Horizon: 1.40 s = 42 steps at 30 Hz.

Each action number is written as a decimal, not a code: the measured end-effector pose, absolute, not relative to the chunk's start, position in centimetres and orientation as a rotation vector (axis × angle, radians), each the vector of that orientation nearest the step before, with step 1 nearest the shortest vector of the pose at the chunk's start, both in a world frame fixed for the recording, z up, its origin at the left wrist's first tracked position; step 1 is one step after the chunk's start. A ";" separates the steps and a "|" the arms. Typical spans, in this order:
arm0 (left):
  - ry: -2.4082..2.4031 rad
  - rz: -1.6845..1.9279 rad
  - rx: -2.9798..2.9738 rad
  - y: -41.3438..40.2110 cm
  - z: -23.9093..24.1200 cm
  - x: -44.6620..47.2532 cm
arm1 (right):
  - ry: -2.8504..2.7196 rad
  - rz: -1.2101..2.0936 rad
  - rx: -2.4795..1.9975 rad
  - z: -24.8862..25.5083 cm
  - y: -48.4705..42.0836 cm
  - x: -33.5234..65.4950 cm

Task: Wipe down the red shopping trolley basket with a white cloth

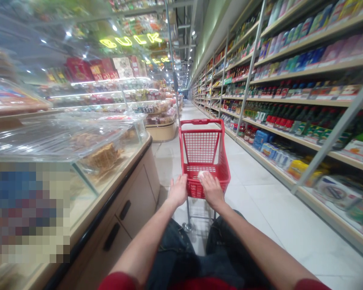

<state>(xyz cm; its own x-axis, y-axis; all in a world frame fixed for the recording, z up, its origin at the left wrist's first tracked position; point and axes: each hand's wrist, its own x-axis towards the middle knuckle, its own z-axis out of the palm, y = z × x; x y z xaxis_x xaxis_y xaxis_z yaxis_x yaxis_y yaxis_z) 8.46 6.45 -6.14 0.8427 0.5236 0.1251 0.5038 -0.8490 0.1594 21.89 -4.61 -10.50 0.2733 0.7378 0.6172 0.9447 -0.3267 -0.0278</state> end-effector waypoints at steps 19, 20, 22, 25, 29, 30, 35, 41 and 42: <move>0.836 0.147 3.003 5.2 -4.3 9.9 | -1.284 -0.793 -2.116 -12.9 -3.2 25.5; 0.849 0.147 3.001 5.3 -4.5 9.9 | -1.303 -0.787 -2.097 -12.7 -2.5 24.4; 0.868 0.166 2.994 5.5 -5.0 9.8 | -1.405 -0.778 -2.047 -12.3 -1.4 22.5; 0.878 0.186 2.977 5.9 -5.4 9.5 | -1.537 -0.793 -2.026 -11.8 -1.4 21.6; 0.843 0.187 2.970 6.2 -5.5 9.2 | -1.422 -0.800 -2.180 -11.5 -4.5 24.6; 0.836 0.191 2.966 6.2 -5.6 9.1 | -1.350 -0.799 -2.223 -11.5 -5.2 25.4; 0.825 0.209 2.961 5.7 -6.0 9.3 | -1.294 -0.778 -2.238 -11.2 -5.0 24.9; 0.828 0.169 3.007 5.3 -6.0 9.1 | -1.573 -0.750 -2.152 -10.9 -3.2 22.3; 0.832 0.169 3.010 5.3 -6.0 9.1 | -1.539 -0.757 -2.183 -10.9 -3.8 22.9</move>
